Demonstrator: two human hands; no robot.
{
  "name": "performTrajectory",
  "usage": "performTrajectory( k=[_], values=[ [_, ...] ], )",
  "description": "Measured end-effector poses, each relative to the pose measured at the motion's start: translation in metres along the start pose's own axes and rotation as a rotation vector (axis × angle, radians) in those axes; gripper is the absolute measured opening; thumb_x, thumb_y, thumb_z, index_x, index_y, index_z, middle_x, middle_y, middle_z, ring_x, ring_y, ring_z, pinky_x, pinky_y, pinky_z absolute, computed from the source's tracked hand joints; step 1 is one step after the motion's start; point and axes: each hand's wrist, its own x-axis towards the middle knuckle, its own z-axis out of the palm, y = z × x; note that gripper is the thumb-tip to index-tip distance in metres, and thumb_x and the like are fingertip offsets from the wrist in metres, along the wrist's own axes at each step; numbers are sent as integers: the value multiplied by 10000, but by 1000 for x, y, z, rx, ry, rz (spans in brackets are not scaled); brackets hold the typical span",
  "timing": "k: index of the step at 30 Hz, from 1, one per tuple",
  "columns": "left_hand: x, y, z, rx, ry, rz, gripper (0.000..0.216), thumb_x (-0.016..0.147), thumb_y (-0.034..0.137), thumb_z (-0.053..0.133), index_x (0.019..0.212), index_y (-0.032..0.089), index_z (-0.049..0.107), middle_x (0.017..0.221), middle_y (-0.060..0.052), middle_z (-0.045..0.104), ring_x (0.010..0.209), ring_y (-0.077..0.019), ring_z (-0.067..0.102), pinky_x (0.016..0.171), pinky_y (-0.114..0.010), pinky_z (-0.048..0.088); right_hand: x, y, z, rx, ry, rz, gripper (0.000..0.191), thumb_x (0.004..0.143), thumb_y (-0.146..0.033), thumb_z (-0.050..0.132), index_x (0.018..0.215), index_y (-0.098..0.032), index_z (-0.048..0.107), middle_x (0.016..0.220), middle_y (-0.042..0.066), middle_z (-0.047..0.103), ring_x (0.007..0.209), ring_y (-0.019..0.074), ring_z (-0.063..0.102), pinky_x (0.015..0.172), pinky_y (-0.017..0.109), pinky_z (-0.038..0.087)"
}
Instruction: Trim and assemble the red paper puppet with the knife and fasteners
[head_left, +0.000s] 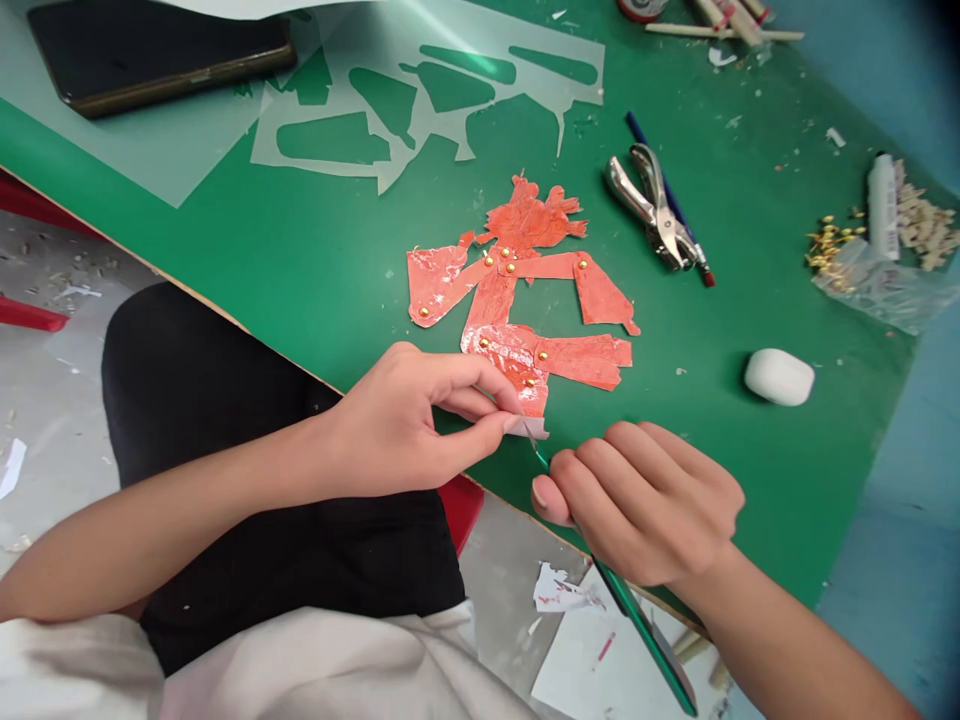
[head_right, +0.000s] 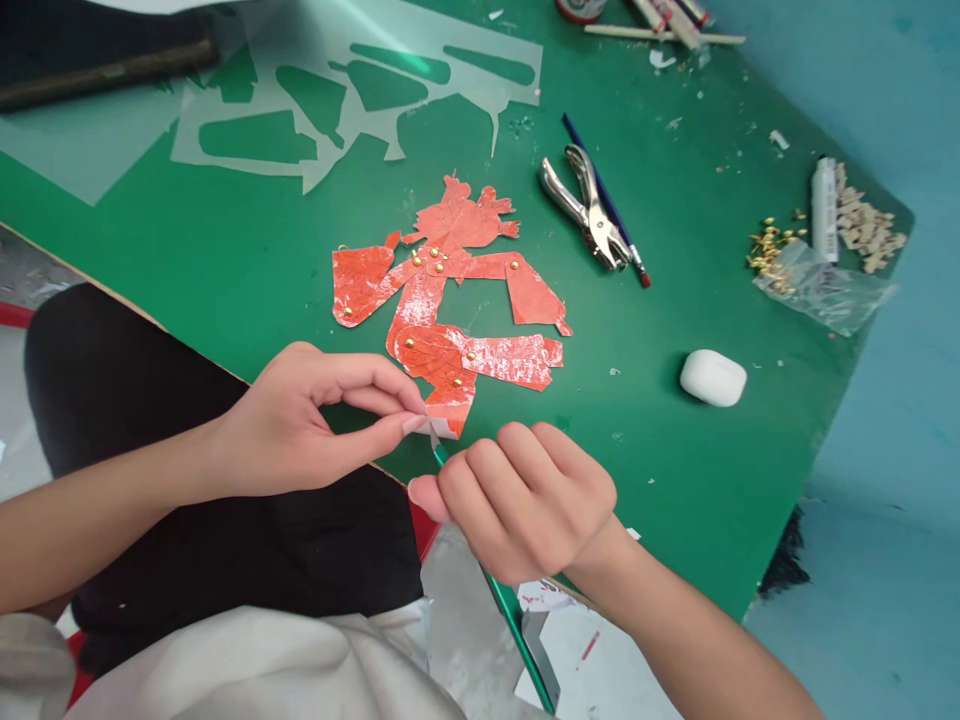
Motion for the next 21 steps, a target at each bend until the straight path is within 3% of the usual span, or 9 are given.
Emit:
performTrajectory(
  k=[11, 21],
  values=[
    [-1, -1, 3, 30, 20, 20, 114, 906, 51, 694, 940, 155, 726, 924, 55, 839, 855, -45, 800, 831, -36, 561, 4, -11, -6, -93, -80, 52, 400, 1001, -210, 635, 658, -229, 430, 533, -49, 380, 572, 143, 282, 544, 325, 189],
    [-3, -1, 4, 79, 43, 44, 145, 903, 48, 701, 952, 182, 728, 914, 89, 835, 807, -46, 798, 810, -46, 584, 5, -13, -5, -118, -63, 63, 416, 999, -226, 643, 658, -234, 406, 530, -54, 364, 576, 147, 258, 540, 318, 179]
  ],
)
